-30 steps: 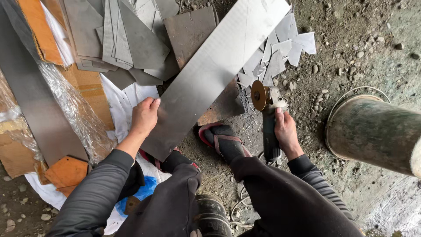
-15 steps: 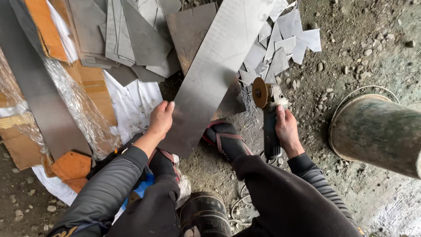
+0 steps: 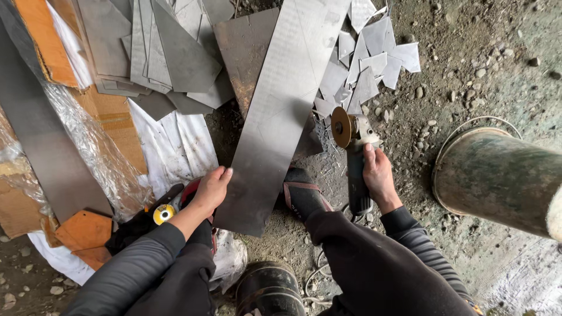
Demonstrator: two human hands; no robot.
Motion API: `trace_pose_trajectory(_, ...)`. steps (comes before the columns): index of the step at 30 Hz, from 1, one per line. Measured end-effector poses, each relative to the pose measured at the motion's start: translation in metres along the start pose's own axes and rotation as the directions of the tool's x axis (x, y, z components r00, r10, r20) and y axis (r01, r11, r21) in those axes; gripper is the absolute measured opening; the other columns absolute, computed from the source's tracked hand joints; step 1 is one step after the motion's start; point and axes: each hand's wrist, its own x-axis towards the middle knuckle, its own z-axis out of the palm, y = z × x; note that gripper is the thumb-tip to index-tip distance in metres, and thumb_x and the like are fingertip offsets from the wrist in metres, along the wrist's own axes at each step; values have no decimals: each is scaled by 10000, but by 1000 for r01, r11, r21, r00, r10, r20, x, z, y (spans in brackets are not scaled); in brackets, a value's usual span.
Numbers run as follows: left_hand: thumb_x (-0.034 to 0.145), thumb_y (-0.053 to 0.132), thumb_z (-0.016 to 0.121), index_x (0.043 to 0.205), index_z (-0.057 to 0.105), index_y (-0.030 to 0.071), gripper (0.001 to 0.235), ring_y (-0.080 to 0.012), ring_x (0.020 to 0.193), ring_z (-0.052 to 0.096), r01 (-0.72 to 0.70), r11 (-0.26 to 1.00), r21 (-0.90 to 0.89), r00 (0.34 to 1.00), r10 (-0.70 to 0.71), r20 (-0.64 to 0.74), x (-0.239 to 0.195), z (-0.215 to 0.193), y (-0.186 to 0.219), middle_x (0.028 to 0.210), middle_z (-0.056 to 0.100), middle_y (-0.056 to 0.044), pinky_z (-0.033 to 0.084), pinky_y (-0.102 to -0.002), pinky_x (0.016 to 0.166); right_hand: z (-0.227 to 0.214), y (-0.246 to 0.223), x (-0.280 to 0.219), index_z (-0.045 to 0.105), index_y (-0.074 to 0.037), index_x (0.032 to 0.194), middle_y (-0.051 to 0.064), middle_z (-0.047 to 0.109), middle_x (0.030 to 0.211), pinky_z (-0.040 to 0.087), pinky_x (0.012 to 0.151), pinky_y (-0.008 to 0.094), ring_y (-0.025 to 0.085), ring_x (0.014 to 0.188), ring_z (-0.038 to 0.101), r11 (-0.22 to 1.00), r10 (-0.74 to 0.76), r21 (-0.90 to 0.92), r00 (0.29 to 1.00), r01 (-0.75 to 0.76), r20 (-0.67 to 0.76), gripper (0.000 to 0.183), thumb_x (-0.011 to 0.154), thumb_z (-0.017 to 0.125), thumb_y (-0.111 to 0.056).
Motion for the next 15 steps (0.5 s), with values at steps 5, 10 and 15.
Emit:
trace_pose_trajectory(5, 1031, 413, 525, 1136, 615, -25, 459, -367, 998, 642, -38, 998, 54, 999, 37, 16, -10, 5, -16, 1069, 685, -230, 491, -419, 849, 1, -3, 3, 529, 56, 1179, 194, 704, 866, 588, 556, 365, 245, 626, 743, 997, -64, -37, 998, 65, 22, 737, 998, 381, -643)
trace_pose_trajectory(10, 1032, 428, 528, 1204, 591, -24, 487, -332, 1027, 632, -31, 999, 34, 996, 28, 82, -12, 9, -24, 1125, 672, -212, 486, -397, 855, 2, -4, 1, 530, 67, 1188, 203, 695, 857, 617, 525, 358, 243, 619, 736, 999, -31, -38, 999, 33, 31, 741, 998, 394, -637)
trace_pose_trajectory(15, 1060, 413, 506, 1064, 597, -35, 457, -321, 782, 586, 88, 994, 60, 983, -96, 155, -21, 9, -20, 859, 635, -203, 486, -408, 761, 5, -8, 2, 549, 77, 1186, 192, 695, 879, 615, 551, 355, 234, 659, 731, 997, -80, 1, 996, 80, 32, 740, 1016, 416, -631)
